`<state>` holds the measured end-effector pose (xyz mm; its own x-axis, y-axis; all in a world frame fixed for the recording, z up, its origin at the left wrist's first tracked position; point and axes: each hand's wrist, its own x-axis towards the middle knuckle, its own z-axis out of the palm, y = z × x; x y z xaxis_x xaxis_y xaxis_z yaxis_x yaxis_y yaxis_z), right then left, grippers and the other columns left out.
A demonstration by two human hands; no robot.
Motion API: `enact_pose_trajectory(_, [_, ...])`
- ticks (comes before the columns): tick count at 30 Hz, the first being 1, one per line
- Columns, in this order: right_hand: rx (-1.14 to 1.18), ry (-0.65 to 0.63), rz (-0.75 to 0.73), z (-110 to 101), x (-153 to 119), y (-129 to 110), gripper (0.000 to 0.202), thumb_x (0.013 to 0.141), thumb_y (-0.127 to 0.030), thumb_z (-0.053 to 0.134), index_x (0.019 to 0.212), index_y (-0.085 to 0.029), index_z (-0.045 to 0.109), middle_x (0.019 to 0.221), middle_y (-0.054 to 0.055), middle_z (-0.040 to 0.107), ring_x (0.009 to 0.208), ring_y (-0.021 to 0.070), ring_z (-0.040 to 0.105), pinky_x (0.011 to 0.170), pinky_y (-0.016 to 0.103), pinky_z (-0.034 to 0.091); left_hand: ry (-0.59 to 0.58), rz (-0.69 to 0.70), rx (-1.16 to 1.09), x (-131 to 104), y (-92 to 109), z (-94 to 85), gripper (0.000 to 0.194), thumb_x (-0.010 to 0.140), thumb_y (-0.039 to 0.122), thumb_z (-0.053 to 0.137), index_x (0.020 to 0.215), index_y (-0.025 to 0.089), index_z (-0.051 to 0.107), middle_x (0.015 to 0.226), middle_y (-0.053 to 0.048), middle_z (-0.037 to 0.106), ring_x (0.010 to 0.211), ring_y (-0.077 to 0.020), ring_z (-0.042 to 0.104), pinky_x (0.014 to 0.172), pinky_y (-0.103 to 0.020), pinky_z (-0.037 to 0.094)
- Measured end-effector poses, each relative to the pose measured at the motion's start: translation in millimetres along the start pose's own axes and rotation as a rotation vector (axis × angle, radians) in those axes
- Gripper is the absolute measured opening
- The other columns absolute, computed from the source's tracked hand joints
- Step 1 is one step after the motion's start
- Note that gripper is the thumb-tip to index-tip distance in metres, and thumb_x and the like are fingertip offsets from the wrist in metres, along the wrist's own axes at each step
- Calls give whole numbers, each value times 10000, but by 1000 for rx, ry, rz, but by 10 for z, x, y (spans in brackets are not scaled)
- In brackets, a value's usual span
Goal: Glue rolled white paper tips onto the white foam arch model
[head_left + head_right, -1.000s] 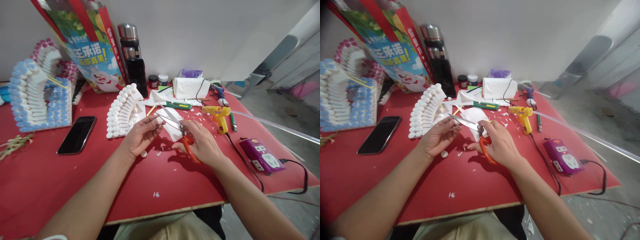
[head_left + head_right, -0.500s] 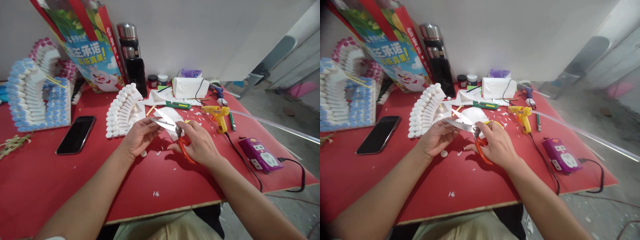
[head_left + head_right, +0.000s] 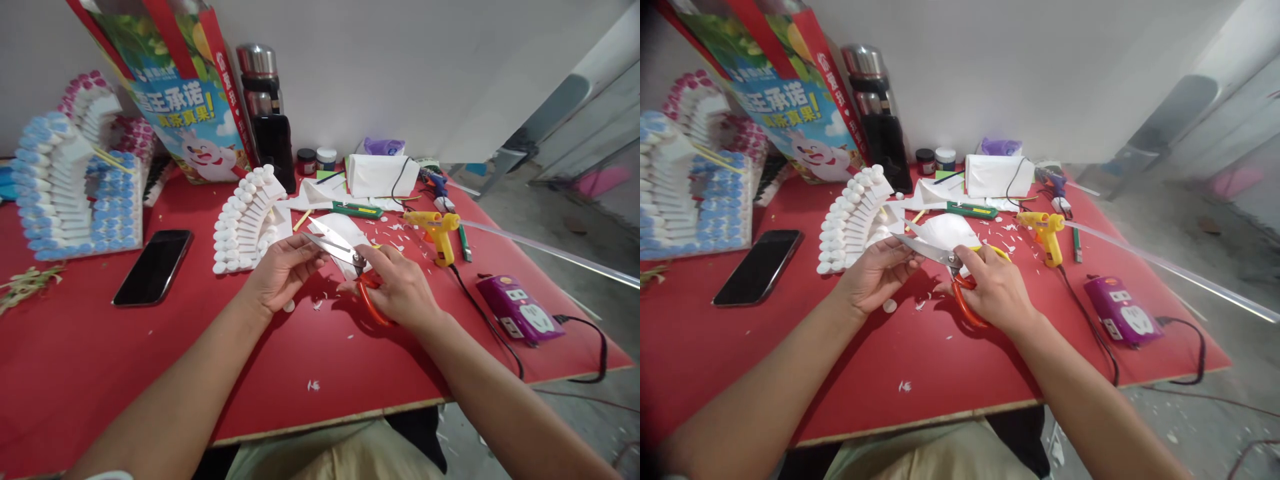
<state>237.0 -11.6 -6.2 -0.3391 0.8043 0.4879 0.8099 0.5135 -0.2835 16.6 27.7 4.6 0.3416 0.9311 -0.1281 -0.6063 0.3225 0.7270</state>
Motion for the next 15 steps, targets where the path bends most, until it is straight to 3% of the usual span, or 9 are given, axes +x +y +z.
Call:
enact_pose_trajectory(5, [-4, -11, -17, -5, -13, 7, 410, 945, -427, 609, 1239, -142, 640, 907, 106, 661, 731, 221, 607, 649, 319, 464, 5, -16, -12, -3, 3, 0, 153, 716, 90, 844, 854, 60, 784, 736, -66, 708, 681, -108, 678, 627, -154, 558])
enact_pose_trajectory(15, [42, -47, -13, 10, -41, 40, 437, 962, -422, 587, 1283, -128, 626, 878, 97, 665, 708, 204, 590, 660, 311, 474, 23, -33, 14, 11, 22, -6, 140, 726, 105, 844, 832, 52, 770, 730, -68, 702, 662, -100, 671, 619, -156, 546])
